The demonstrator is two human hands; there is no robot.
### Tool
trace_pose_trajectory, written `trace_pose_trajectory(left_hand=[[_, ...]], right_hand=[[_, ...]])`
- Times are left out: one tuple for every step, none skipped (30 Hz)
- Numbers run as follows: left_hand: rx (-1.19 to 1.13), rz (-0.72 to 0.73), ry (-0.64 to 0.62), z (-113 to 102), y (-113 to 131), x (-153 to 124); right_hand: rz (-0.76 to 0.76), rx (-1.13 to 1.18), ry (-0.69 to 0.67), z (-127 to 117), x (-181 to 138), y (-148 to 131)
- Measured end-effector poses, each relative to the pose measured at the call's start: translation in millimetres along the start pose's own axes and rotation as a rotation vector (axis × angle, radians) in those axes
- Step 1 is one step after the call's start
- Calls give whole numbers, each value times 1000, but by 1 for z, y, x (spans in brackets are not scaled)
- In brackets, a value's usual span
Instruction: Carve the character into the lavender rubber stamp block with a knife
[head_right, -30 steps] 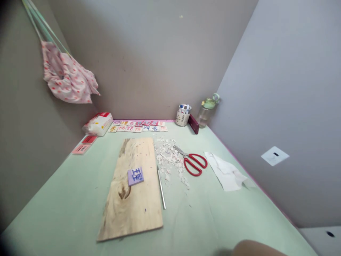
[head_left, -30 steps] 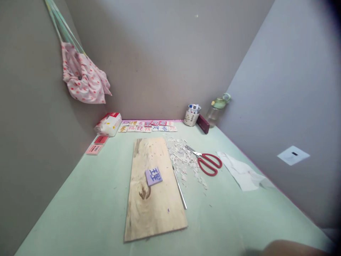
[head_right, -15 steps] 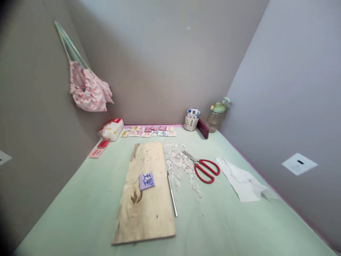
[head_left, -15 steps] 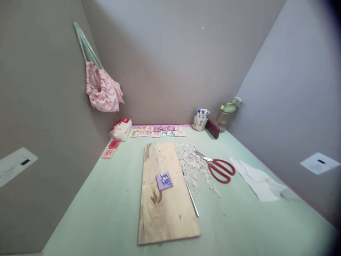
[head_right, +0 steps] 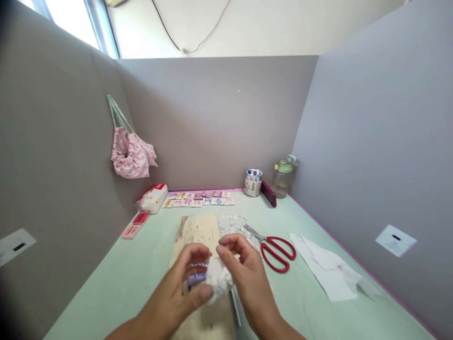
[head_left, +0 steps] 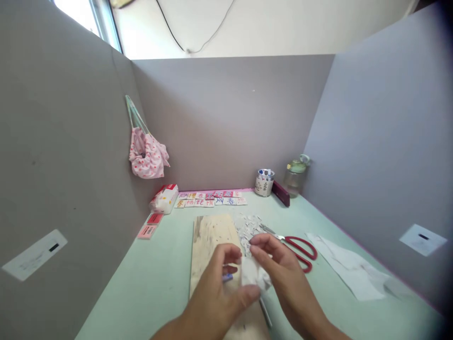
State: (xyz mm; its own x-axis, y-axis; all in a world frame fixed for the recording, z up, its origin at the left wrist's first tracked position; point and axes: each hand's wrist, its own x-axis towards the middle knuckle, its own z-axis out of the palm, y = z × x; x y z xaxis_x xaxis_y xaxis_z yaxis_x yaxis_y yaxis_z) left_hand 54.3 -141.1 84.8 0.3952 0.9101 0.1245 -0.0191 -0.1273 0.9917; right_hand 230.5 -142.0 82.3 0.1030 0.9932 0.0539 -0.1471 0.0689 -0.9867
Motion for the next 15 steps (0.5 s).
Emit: trace_pose_trajectory(left_hand=[[-9,-77,-23,6,-9,2],[-22,-146,-40,10,-16,4],[-45,-173,-41,11,-22,6],[-74,-182,-35,12,-27,7],[-107,-176,-39,10,-29,7],[-142,-169,-50,7,-30,6],[-174,-165,-67,4,-30,5],[-199,-166,-82,1,-30,3],[-215,-171,-89,-1,-29,0],[-224,-180,-85,-4,-29,-2],[-227,-189,-73,-6,-29,-5],[-228,-193,-54,-7,-30,-7],[-226,-192,-34,-8,-30,-8],[-224,-188,-16,-9,-31,-9],[-222,-184,-1,-10,-31,-11]], right_hand=[[3,-9,-27,0,-2,4],[10,-7,-54,-1,-2,7],[18,4,-77,-3,-2,8],[25,18,-97,-4,-1,10],[33,32,-119,-5,1,10],[44,50,-145,-7,2,11],[58,65,-178,-8,3,11],[68,76,-210,-8,3,11],[79,81,-241,-9,3,11],[90,84,-272,-8,2,10],[98,85,-301,-7,0,10],[108,87,-326,-6,-2,10],[123,90,-344,-5,-4,10],[143,95,-355,-4,-6,10],[162,100,-358,-3,-7,11]])
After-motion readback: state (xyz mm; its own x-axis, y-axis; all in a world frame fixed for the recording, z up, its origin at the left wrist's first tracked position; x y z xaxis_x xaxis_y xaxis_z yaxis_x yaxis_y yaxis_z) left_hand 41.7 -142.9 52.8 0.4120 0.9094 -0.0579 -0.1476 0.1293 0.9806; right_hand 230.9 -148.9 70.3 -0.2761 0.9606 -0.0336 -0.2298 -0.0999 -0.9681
